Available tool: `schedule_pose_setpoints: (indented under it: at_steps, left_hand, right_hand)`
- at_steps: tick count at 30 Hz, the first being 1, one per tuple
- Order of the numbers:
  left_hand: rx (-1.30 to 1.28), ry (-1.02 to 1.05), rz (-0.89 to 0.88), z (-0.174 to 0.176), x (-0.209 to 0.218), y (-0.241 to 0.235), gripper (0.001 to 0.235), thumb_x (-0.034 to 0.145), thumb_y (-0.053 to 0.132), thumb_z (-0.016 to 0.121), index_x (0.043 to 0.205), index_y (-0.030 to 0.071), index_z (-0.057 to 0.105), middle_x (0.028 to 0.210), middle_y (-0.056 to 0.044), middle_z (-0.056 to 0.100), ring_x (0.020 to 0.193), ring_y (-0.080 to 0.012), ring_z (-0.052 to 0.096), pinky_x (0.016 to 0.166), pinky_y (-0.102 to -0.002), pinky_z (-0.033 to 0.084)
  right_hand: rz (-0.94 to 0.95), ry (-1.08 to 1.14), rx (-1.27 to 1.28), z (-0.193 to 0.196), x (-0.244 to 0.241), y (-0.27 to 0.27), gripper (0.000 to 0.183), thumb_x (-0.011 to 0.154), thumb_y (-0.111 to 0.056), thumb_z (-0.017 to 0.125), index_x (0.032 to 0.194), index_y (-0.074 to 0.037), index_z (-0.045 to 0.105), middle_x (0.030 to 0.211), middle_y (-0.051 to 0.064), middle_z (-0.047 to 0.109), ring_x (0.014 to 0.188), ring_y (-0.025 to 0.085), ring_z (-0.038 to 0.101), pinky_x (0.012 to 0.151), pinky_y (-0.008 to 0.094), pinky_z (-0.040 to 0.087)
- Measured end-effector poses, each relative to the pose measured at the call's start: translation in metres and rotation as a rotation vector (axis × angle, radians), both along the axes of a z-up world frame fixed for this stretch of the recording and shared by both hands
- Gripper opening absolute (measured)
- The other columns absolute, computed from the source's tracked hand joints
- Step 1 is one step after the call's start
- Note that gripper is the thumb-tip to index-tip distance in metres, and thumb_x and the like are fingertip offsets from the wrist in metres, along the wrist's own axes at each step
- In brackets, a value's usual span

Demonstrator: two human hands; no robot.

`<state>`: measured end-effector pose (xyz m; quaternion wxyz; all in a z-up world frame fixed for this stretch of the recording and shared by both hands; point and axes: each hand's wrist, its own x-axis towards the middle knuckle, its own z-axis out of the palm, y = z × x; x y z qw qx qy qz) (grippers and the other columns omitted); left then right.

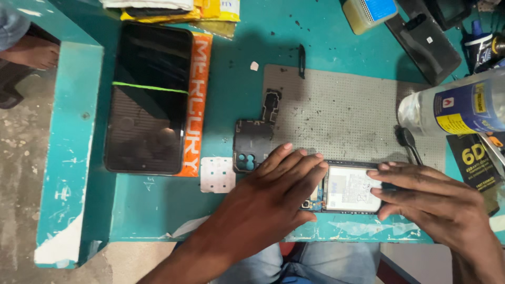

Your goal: The person cleans the internal components of a disassembled mobile phone using a spray bottle and a toothbrush. They remove the battery, clean the area, and then reinsert the battery.

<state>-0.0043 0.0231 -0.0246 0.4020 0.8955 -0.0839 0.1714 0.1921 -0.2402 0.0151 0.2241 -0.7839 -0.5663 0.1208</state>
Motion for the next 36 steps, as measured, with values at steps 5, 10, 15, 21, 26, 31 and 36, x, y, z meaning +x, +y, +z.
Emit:
schedule_pose_setpoints:
  at_steps: [5, 10, 15, 21, 26, 31, 36]
  left_hand:
    - [-0.024, 0.019, -0.009, 0.0, 0.001, 0.0, 0.076, 0.082, 0.027, 0.08, 0.144, -0.002, 0.048, 0.148, -0.018, 0.055, 0.142, -0.0343, 0.05, 0.127, -0.047, 0.03]
    - [-0.008, 0.012, -0.003, 0.001, 0.001, -0.001, 0.072, 0.085, 0.029, 0.079, 0.143, -0.002, 0.05, 0.149, -0.017, 0.055, 0.143, -0.0337, 0.05, 0.128, -0.046, 0.031]
    - [0.007, -0.006, 0.021, 0.001, -0.001, 0.0, 0.069, 0.084, 0.031, 0.078, 0.139, -0.003, 0.054, 0.147, -0.018, 0.056, 0.141, -0.0332, 0.051, 0.126, -0.047, 0.032]
    - [0.167, -0.046, 0.134, 0.003, 0.004, -0.005, 0.031, 0.095, 0.009, 0.067, 0.125, 0.002, 0.068, 0.137, -0.015, 0.068, 0.134, -0.0273, 0.063, 0.128, -0.047, 0.032]
    - [0.291, -0.078, 0.135, 0.003, 0.009, -0.011, 0.032, 0.092, 0.008, 0.065, 0.122, 0.002, 0.071, 0.134, -0.014, 0.069, 0.13, -0.0258, 0.065, 0.126, -0.05, 0.032]
    - [0.232, -0.082, 0.153, -0.001, 0.009, -0.014, 0.025, 0.095, 0.012, 0.067, 0.119, 0.004, 0.072, 0.134, -0.011, 0.069, 0.13, -0.0248, 0.064, 0.126, -0.052, 0.032]
    - [0.205, -0.079, 0.178, -0.003, 0.009, -0.016, 0.027, 0.096, 0.01, 0.065, 0.121, 0.005, 0.073, 0.135, -0.01, 0.069, 0.133, -0.0243, 0.064, 0.125, -0.049, 0.034]
  right_hand:
    - [0.03, 0.002, -0.057, 0.006, 0.007, 0.003, 0.031, 0.069, -0.015, 0.076, 0.1, -0.013, 0.08, 0.116, 0.004, 0.078, 0.122, 0.026, 0.07, 0.107, 0.043, 0.057]
    - [-0.016, 0.034, -0.068, 0.015, 0.001, 0.009, 0.034, 0.072, -0.015, 0.075, 0.106, -0.011, 0.078, 0.121, 0.005, 0.075, 0.117, 0.026, 0.072, 0.098, 0.04, 0.059]
    - [0.028, -0.122, -0.166, 0.017, -0.016, 0.017, 0.069, 0.06, -0.042, 0.084, 0.12, -0.009, 0.073, 0.136, 0.011, 0.069, 0.12, 0.03, 0.067, 0.094, 0.042, 0.056]
    - [-0.066, -0.124, -0.026, 0.017, -0.033, 0.021, 0.073, 0.061, -0.028, 0.087, 0.127, -0.004, 0.067, 0.132, 0.011, 0.069, 0.122, 0.031, 0.066, 0.1, 0.043, 0.055]
    - [-0.129, -0.161, 0.13, 0.014, -0.045, 0.014, 0.067, 0.063, -0.015, 0.088, 0.125, -0.002, 0.066, 0.128, 0.017, 0.068, 0.118, 0.032, 0.068, 0.096, 0.042, 0.057]
    - [-0.261, -0.182, 0.282, -0.004, -0.059, -0.007, 0.058, 0.064, -0.008, 0.091, 0.118, -0.004, 0.069, 0.111, 0.017, 0.066, 0.102, 0.026, 0.069, 0.083, 0.034, 0.06]
    - [-0.655, -0.075, 0.444, -0.009, -0.062, -0.028, 0.044, 0.078, 0.004, 0.088, 0.118, 0.0, 0.07, 0.116, 0.012, 0.065, 0.09, 0.018, 0.069, 0.075, 0.027, 0.058]
